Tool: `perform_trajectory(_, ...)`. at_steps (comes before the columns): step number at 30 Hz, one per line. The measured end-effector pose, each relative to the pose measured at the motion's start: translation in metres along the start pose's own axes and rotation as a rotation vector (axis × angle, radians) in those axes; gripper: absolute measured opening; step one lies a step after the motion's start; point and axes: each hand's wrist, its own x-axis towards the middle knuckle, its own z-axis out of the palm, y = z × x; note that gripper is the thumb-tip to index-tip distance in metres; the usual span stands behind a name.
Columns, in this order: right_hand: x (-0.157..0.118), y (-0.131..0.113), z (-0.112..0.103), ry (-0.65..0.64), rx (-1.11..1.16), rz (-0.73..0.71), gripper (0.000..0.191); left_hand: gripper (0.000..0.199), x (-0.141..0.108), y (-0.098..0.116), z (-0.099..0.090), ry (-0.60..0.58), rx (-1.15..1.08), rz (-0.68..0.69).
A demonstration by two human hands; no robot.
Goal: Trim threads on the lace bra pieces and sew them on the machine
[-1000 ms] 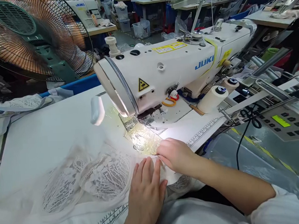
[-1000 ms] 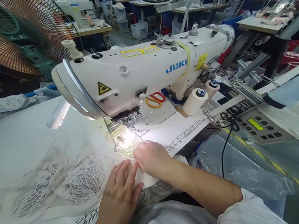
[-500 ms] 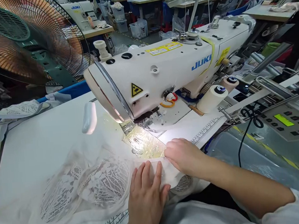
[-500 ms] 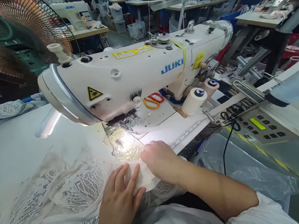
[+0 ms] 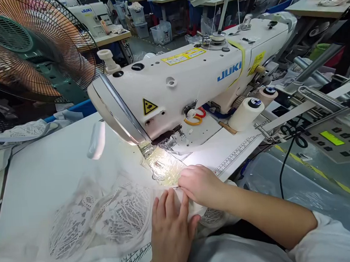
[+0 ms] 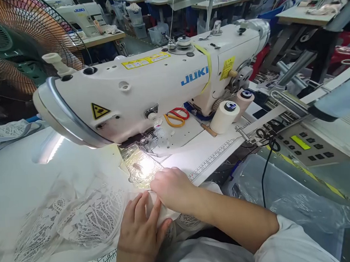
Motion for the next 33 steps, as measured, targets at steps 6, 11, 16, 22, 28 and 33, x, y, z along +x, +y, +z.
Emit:
perform_trajectory(6,-0.005,0.009,-0.003,-0.03,-0.041,-0.057,0.011,0.038,0.0,-0.001,-0.002,0.017,-0.011,-0.013)
perform_trajectory(11,-0.02,0.019,-0.021,-0.091,-0.098,-0.018,0.013,0.041,-0.001,-0.006,-0.005,-0.066,0.008,0.048)
perform_trajectory(16,-0.017,0.015,-0.02,-0.07,-0.072,0.027,0.014,0.043,0.001,-0.01,-0.007,-0.073,0.046,0.12)
perform_trajectory(22,-0.001,0.005,-0.003,-0.014,-0.018,-0.034,0.012,0.038,0.003,-0.009,-0.009,-0.065,0.07,0.116)
perform_trajectory(28,-0.015,0.016,-0.023,-0.136,-0.054,-0.001,0.013,0.043,0.002,-0.011,-0.009,-0.114,0.061,0.123)
perform_trajectory(33,-0.032,0.022,-0.029,-0.041,0.079,0.159,0.014,0.036,0.005,-0.009,-0.01,-0.06,0.037,0.091)
